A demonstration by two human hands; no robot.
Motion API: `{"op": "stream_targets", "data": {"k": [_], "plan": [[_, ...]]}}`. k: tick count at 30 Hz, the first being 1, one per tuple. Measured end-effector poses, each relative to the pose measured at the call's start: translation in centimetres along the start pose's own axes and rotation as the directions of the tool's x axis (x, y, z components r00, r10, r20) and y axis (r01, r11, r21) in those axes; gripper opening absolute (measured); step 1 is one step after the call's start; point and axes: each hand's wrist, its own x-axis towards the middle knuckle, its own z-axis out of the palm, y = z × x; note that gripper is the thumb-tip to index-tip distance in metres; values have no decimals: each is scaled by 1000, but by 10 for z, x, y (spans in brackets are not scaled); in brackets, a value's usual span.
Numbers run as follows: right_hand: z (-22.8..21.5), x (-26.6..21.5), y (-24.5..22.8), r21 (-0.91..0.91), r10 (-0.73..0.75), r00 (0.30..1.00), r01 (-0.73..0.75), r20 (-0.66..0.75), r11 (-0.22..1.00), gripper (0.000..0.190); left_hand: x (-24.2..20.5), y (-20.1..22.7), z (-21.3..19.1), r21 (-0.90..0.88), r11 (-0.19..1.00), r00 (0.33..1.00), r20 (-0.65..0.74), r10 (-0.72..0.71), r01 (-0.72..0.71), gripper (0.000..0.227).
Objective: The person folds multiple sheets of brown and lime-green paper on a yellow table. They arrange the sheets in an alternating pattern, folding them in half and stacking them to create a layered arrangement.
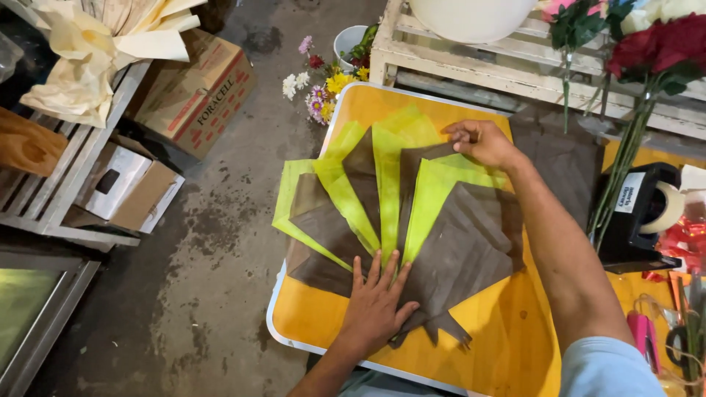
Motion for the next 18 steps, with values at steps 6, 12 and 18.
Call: {"op": "stream_targets", "data": {"k": [6,12,18], "plan": [[3,-4,-6,85,-45,994,54,-101,995,50,0,0,1,16,1000,1000,-15,6,-6,73],[-18,-12,11,-276,-4,987,-41,-162,960,30,-1,0,0,16,1000,1000,1,5,-5,73],[-50,-32,-2,-395,206,978,-195,-15,898,51,0,-2,4,22,1000,1000,-27,7,-6,75]]}}
